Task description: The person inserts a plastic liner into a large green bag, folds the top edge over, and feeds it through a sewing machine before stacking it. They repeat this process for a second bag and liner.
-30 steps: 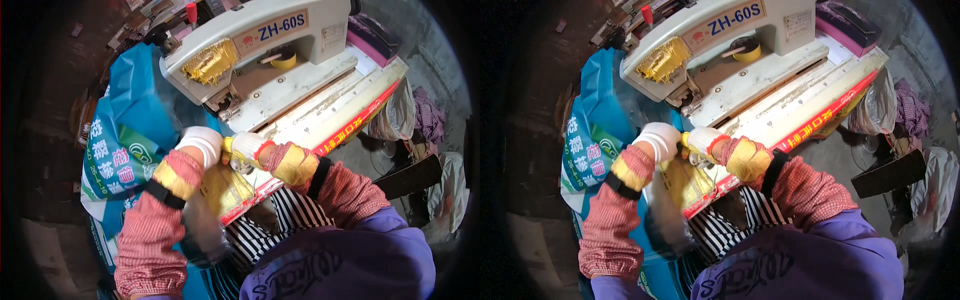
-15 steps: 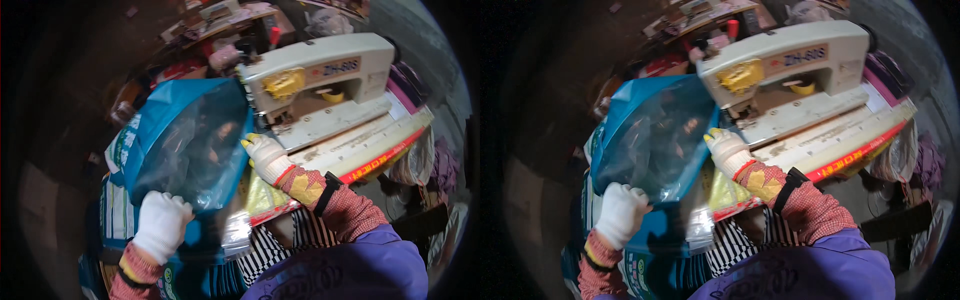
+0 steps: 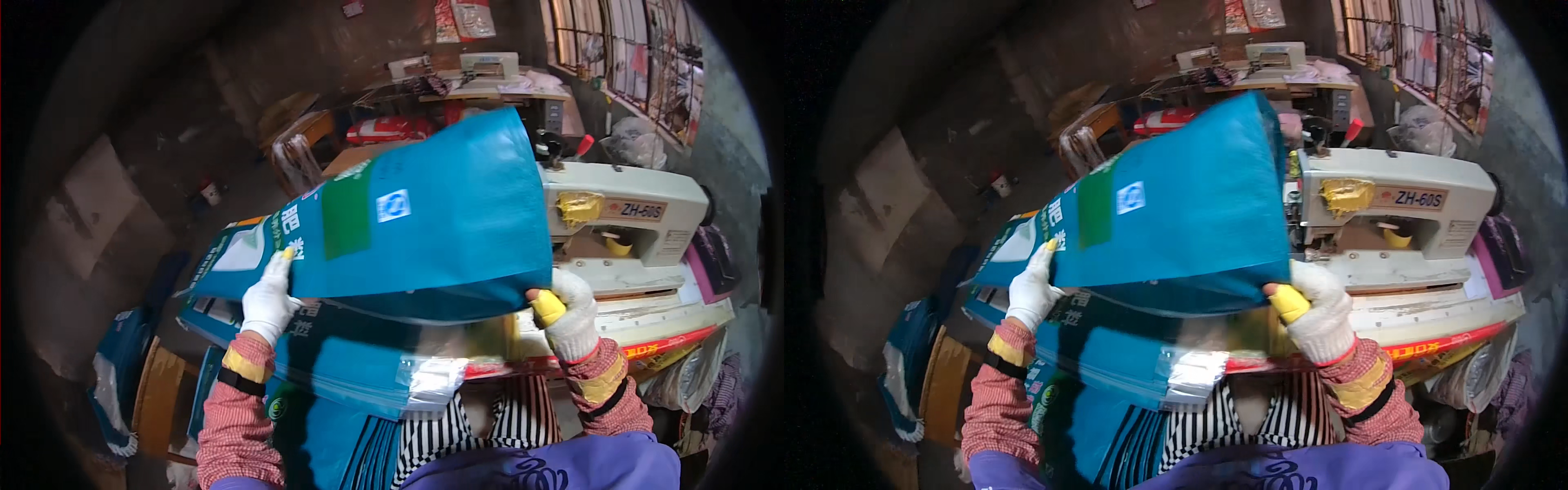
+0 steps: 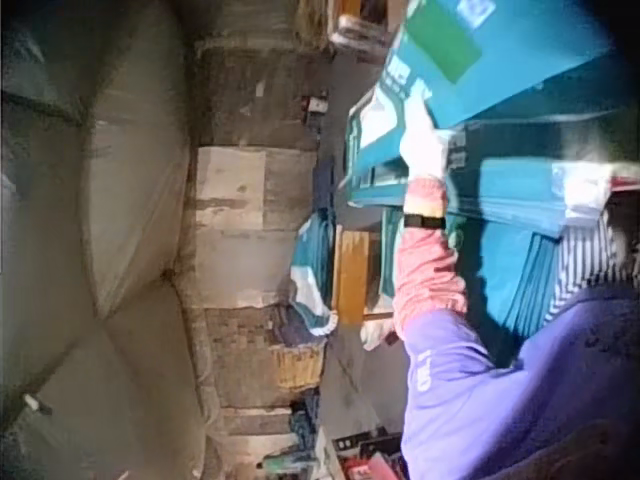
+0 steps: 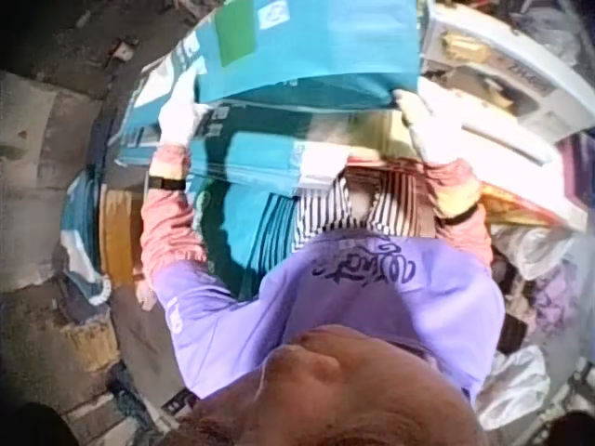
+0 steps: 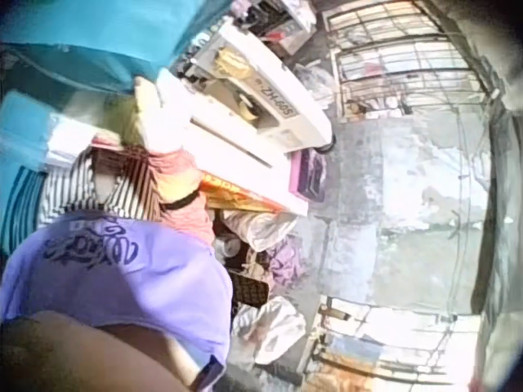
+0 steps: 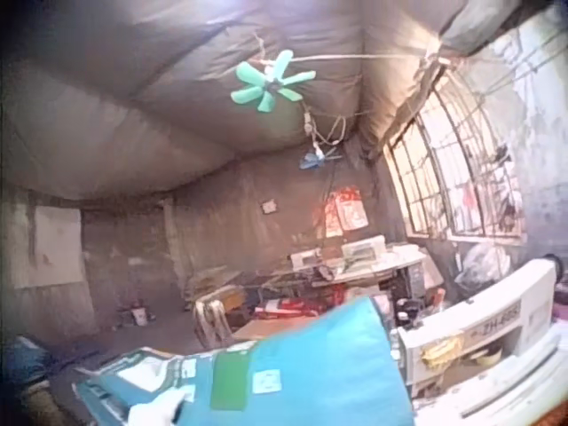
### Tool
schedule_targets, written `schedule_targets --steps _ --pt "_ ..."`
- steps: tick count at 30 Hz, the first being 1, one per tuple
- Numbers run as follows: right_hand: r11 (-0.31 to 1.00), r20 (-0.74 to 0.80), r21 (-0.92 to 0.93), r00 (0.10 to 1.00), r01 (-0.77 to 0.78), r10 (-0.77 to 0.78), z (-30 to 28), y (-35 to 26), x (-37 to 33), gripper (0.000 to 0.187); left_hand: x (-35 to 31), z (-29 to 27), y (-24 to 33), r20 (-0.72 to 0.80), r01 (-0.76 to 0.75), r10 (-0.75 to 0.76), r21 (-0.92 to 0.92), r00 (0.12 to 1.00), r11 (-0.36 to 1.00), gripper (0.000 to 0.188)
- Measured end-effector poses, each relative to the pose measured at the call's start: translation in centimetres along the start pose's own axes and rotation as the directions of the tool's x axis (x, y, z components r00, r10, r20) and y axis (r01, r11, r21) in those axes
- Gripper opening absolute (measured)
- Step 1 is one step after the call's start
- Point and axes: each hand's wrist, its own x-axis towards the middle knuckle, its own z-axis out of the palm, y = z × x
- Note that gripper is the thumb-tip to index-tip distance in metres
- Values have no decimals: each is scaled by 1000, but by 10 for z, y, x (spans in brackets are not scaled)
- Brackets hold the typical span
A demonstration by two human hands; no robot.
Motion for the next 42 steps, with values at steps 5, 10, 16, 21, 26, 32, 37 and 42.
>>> schedule_targets --steps 5,10,16,21,26,32,37,42 --pt "968 -187 -39 953 -250 238 -18 40 -5 17 24 30 -1 361 43 -197 393 912 919 43" --pt "903 -2 -358 967 -238 254 3 84 -2 38 49 30 -26 53 3 -28 423 998 906 16" --pt "965 199 34 948 -261 249 68 59 0 27 1 79 -149 -204 193 -217 -133 955 972 26" --pt "967 300 -66 919 -246 255 124 52 -25 20 -73 66 -29 720 622 -254 -689 646 -372 52" --pt "948 729 95 627 304 -274 206 8 -72 16 -142 74 27 650 499 70 -505 757 -705 58" --pt "925 895 127 360 358 -262 205 -36 -69 25 -202 51 -29 381 424 -435 -906 816 3 35" --pt "662 755 -497 656 562 10 138 60 -51 24 -257 -28 -14 18 61 -59 -355 998 933 31" --pt "622 657 -688 684 374 317 158 149 -45 23 -312 -29 3 96 234 -214 -473 972 850 27"
